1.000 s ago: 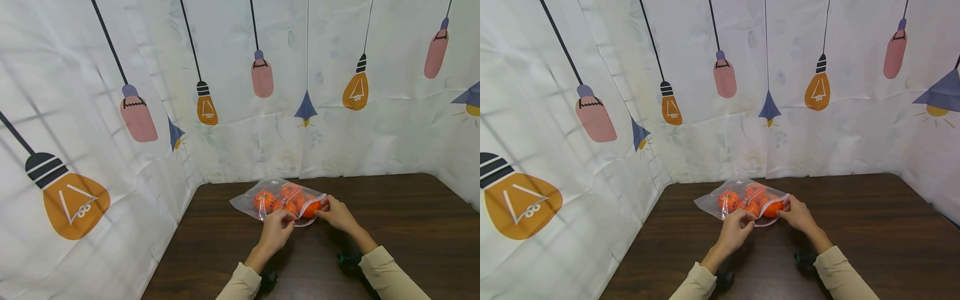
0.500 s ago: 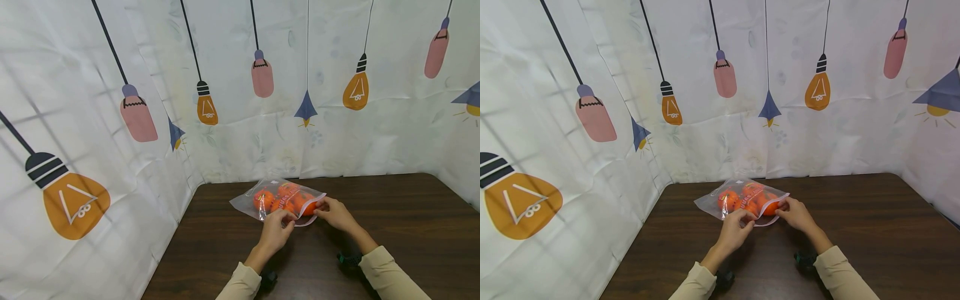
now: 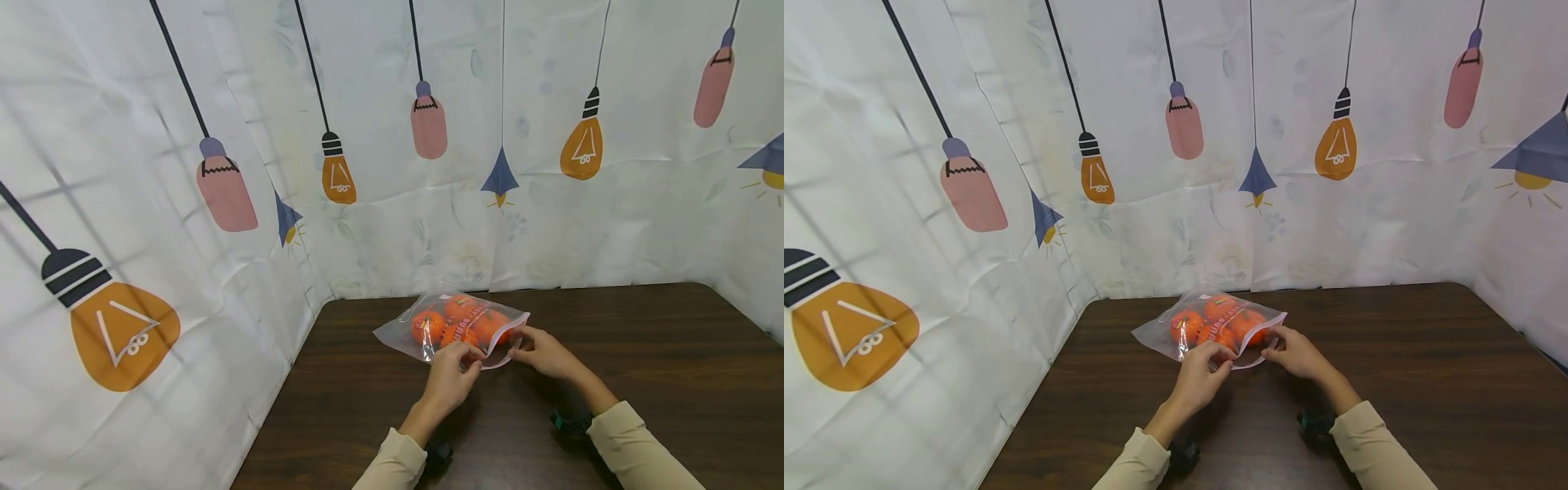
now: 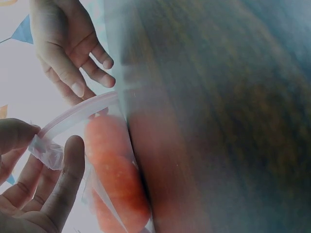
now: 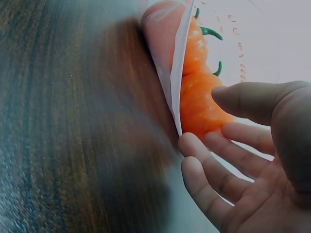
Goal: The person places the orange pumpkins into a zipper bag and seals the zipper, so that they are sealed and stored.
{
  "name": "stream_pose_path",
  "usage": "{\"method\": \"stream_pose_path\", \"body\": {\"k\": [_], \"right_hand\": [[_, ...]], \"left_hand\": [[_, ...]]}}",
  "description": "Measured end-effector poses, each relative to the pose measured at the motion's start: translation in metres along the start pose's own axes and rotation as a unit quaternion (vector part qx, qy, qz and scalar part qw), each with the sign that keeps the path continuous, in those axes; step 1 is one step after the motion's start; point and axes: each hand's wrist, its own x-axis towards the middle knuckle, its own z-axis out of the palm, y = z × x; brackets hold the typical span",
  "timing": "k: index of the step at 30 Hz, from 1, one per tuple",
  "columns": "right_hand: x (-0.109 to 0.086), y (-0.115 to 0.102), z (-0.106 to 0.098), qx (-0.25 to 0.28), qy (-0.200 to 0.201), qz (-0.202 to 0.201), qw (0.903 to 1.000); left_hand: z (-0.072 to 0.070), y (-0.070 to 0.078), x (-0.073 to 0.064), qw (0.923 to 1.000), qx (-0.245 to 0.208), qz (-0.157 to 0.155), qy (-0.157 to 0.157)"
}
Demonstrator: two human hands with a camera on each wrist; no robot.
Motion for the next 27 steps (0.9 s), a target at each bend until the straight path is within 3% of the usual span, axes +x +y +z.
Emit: {"method": "stream_pose_path", "body": {"k": [14,27], "right_hand": [[0.0006,0.0013,0.0042,0.054,-0.070,0.001,0.9961],[0.0023,0.0029,0.0085,0.063,-0.075,-0.002,0.9952]], "left_hand": [[0.0007,-0.0007,0.0007,1.0000,-0.001,0.001,-0.006],[0.0000,0.0001,0.0003,0.9998,0.001,0.001,-0.022]]}}
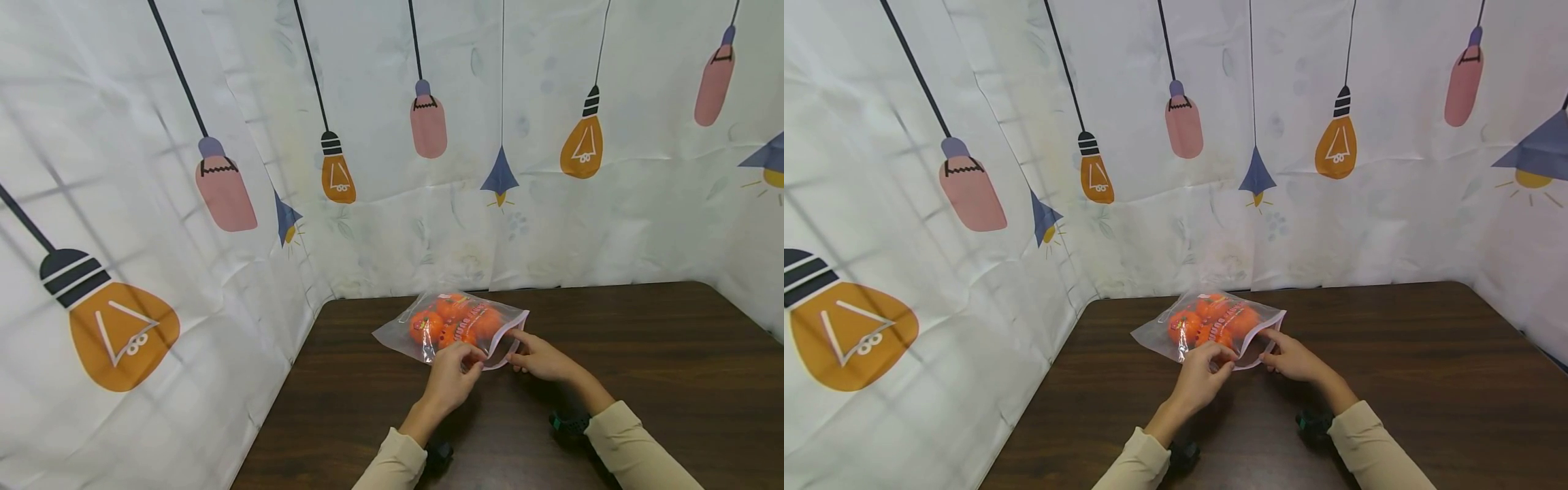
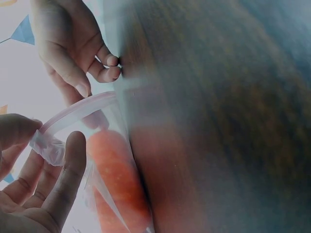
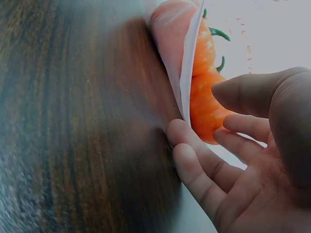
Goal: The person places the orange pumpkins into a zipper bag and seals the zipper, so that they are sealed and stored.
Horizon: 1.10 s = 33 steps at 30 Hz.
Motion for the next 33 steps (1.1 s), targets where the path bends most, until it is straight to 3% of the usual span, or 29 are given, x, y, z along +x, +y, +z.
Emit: {"method": "stream_pose_path", "body": {"k": [10,23,33], "right_hand": [[-0.003,-0.005,-0.003,0.008,0.015,-0.012,0.9998],[-0.007,-0.017,-0.019,0.042,0.125,-0.022,0.9909],[-0.009,-0.019,-0.021,0.044,0.108,-0.055,0.9916]], "left_hand": [[0.001,-0.001,0.000,1.0000,-0.007,-0.003,-0.003],[0.002,-0.002,0.000,1.0000,0.002,0.006,-0.004],[0.003,0.001,0.001,0.9992,0.026,0.021,-0.022]]}}
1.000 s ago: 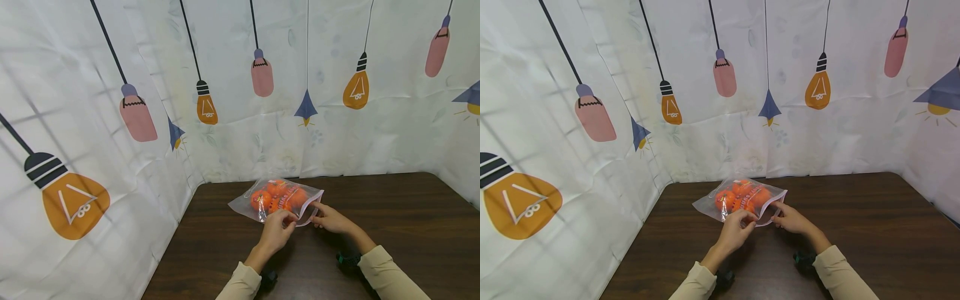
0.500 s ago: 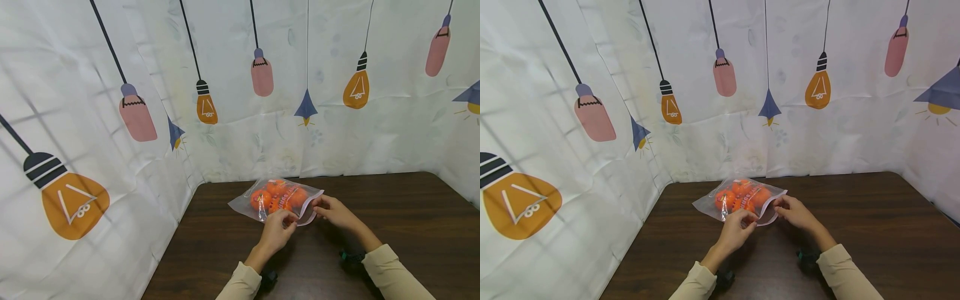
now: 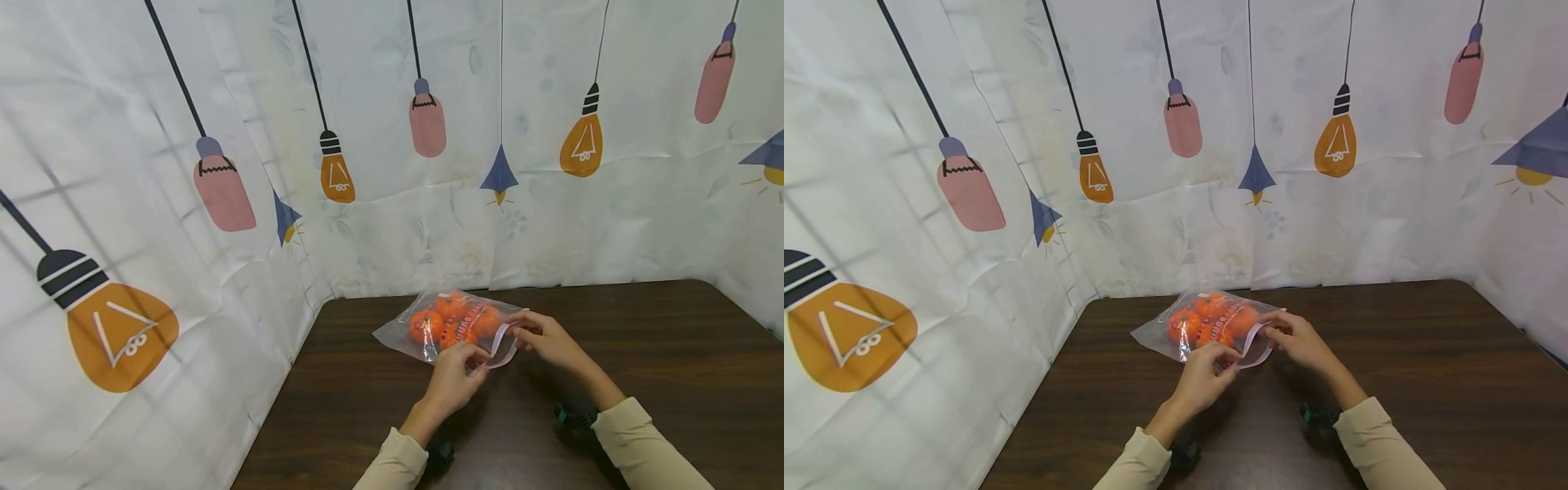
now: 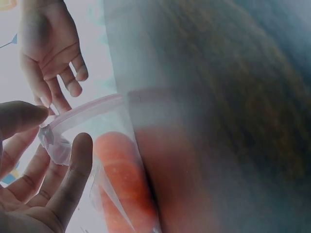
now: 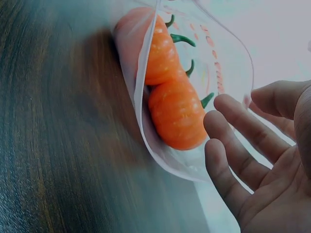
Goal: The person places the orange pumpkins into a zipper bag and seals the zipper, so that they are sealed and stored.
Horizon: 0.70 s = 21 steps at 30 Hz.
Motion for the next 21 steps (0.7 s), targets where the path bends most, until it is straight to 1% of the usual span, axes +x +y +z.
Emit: {"method": "stream_pose_path", "body": {"k": [4,7,11,14,17,21], "right_hand": [[0.000,0.000,0.000,-0.002,0.008,0.004,1.0000],[0.000,0.001,0.000,-0.002,0.023,0.015,0.9996],[0.001,0.002,0.000,-0.001,0.044,0.037,0.9983],[0.001,0.002,0.000,-0.009,0.056,0.051,0.9971],[0.001,0.003,0.000,-0.016,0.063,0.061,0.9960],[0.000,0.002,0.000,-0.017,0.065,0.076,0.9949]], "left_hand": [[-0.001,0.003,0.000,1.0000,0.006,0.004,-0.006],[-0.002,0.007,0.000,0.9998,0.006,0.004,-0.020],[-0.003,0.010,0.000,0.9986,0.002,-0.008,-0.053],[-0.003,0.011,0.000,0.9968,0.014,-0.014,-0.078],[-0.003,0.010,0.000,0.9936,0.053,-0.009,-0.099],[-0.002,0.008,-0.001,0.9842,0.125,-0.004,-0.125]]}}
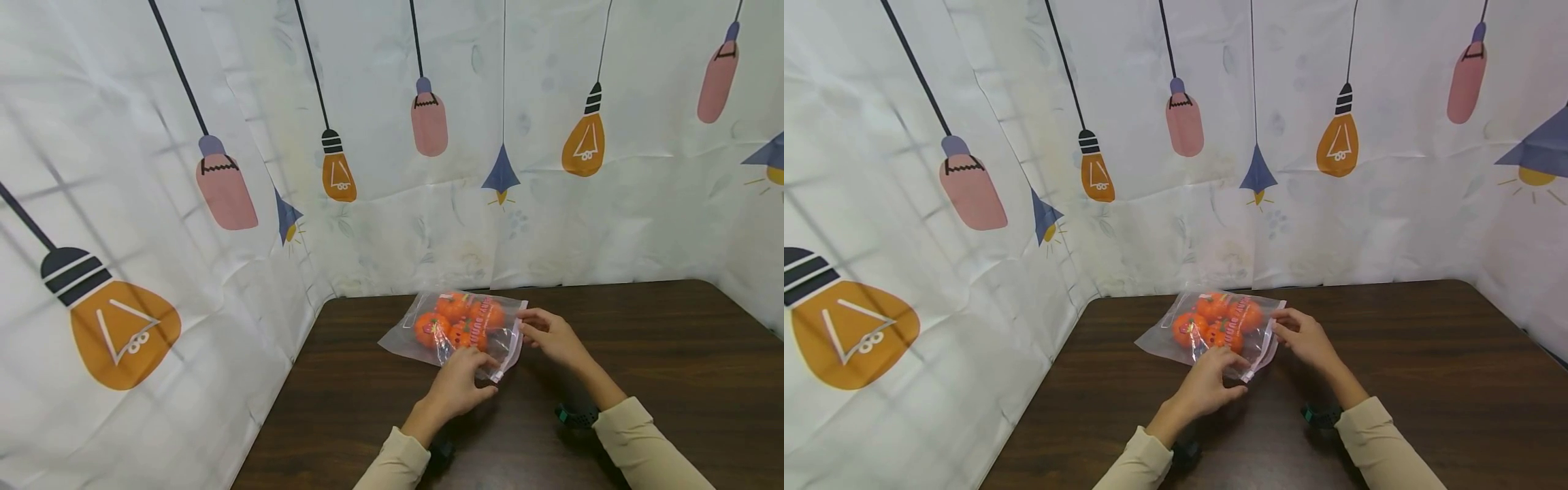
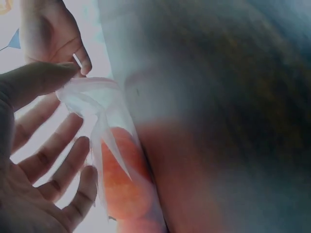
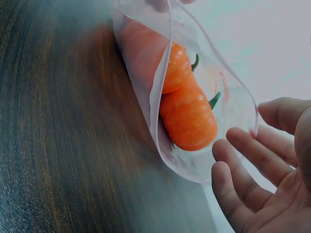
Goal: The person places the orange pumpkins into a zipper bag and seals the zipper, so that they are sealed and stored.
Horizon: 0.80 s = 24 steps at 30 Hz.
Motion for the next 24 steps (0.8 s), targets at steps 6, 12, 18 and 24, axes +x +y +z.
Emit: {"method": "stream_pose_path", "body": {"k": [6,12,18,24], "right_hand": [[-0.002,0.000,-0.001,-0.008,-0.003,0.014,0.9999],[0.000,0.003,-0.003,-0.024,-0.014,0.016,0.9995],[0.001,0.001,-0.005,-0.052,-0.015,0.010,0.9985],[-0.002,-0.012,-0.011,-0.068,-0.010,-0.016,0.9975]], "left_hand": [[0.003,-0.003,-0.001,0.9977,0.067,0.005,0.002],[0.004,-0.002,0.000,0.9958,0.087,0.023,0.020],[0.005,-0.003,-0.001,0.9941,0.088,0.037,0.052],[0.006,-0.002,0.000,0.9918,0.085,0.042,0.086]]}}
